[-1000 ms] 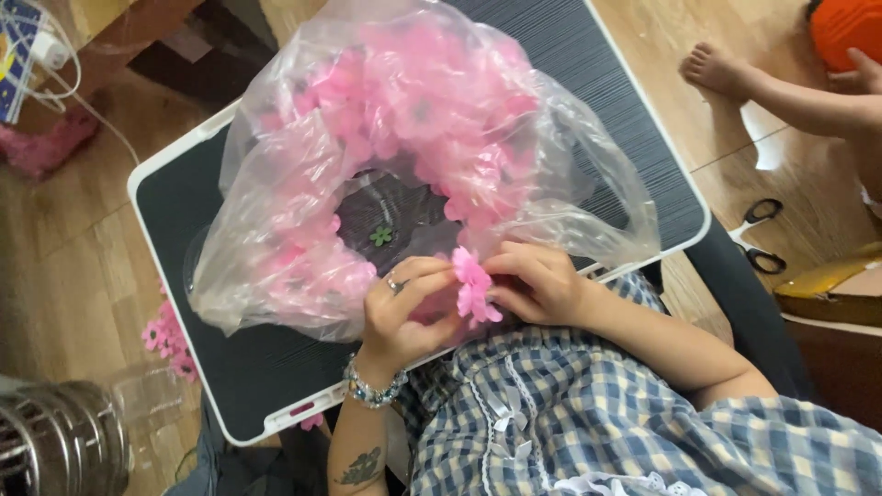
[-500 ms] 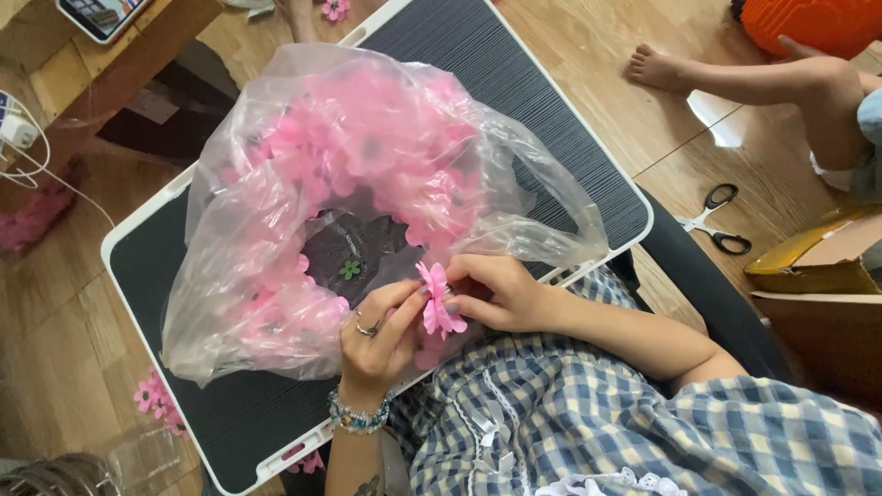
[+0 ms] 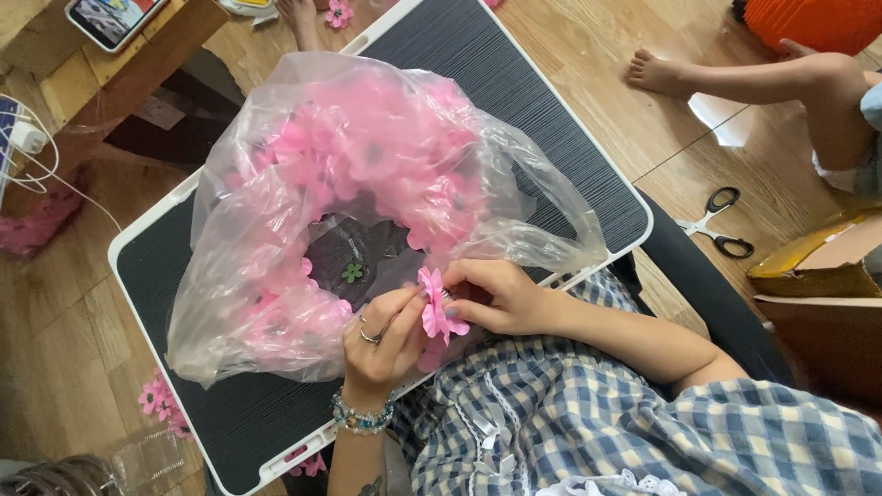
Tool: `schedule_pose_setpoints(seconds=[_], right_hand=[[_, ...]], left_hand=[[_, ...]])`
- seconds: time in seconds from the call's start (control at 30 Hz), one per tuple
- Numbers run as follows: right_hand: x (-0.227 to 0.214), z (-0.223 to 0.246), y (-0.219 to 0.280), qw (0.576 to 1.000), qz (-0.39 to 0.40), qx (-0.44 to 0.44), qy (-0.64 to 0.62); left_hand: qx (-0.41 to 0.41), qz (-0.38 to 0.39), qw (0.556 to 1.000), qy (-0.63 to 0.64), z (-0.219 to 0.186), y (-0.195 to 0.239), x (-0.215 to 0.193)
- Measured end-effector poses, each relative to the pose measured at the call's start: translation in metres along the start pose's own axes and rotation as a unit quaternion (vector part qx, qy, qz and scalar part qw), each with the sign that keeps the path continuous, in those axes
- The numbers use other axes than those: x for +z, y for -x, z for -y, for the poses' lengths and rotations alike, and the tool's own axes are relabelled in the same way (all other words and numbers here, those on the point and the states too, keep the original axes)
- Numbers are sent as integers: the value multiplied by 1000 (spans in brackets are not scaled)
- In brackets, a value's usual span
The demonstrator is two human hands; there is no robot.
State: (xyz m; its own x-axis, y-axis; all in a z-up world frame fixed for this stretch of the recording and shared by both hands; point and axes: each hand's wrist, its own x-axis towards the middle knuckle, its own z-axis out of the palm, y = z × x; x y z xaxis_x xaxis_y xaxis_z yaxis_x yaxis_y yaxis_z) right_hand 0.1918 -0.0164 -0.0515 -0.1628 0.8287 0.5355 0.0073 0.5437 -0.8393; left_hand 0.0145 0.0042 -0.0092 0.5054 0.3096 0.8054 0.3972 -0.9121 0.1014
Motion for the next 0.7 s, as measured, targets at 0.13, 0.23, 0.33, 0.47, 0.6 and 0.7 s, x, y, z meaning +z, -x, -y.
schedule_pose_setpoints(seconds=[0.13,0.23,0.33,0.47,0.6,0.7], right_hand=[[-2,0,1,1000,13,4,3],[-2,3,0,1000,27,6,2],[-4,4,-1,999,44,14,5],[-5,3,-2,998,57,21,10],[-6,-1,0,997,68,22,13],[-6,6,-6,997,70,17,5]], left_hand=[[-1,-1,1000,-3,-1,-4,-1],[3,-5,1000,-16,-2,-4,0],[9,4,1000,-3,1,0,0],[11,10,1000,15,5,9,0],[17,14,999,25,4,7,-2],[27,29,999,26,4,6,-4]])
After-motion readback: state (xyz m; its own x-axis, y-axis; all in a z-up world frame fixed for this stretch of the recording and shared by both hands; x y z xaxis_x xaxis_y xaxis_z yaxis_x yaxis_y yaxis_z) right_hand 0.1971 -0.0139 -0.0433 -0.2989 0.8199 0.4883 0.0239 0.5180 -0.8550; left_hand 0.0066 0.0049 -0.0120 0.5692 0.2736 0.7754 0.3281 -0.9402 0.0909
